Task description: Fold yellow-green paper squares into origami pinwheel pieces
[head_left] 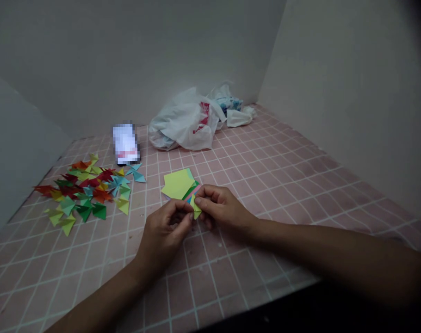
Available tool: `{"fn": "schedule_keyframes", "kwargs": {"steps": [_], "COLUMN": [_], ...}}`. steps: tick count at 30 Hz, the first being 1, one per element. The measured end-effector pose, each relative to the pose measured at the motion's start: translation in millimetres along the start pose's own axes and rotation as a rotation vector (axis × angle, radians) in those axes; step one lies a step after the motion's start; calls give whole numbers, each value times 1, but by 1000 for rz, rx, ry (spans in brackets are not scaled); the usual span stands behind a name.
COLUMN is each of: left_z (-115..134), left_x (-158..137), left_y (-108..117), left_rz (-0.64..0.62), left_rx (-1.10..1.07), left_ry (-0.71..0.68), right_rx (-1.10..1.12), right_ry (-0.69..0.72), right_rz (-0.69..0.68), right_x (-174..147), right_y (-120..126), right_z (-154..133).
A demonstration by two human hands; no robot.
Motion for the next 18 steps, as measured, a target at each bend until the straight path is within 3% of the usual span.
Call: {"fn": "schedule_keyframes", "kwargs": {"steps": [8,18], "left_z": [-5,4], "left_x": [0,1], "left_y": [2,6], "left_rz": [56,46], "left_rx": [-61,90], "left_ry": [55,-41], "right_rx": [13,45], "right_ry": [6,20], "right_rz": [-21,-8], "right_x": [1,-1], "right_y": [-3,-2], "right_z": [-1,-1]}}
Point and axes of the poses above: each hand's wrist, its own x-axis towards the middle knuckle, its own y-axis out of the back of the hand, z = x × y, the point moved 9 cm from there along x, towards the middle knuckle, and after that the axes turned 15 degrees about -x, right-handed, at the moved point
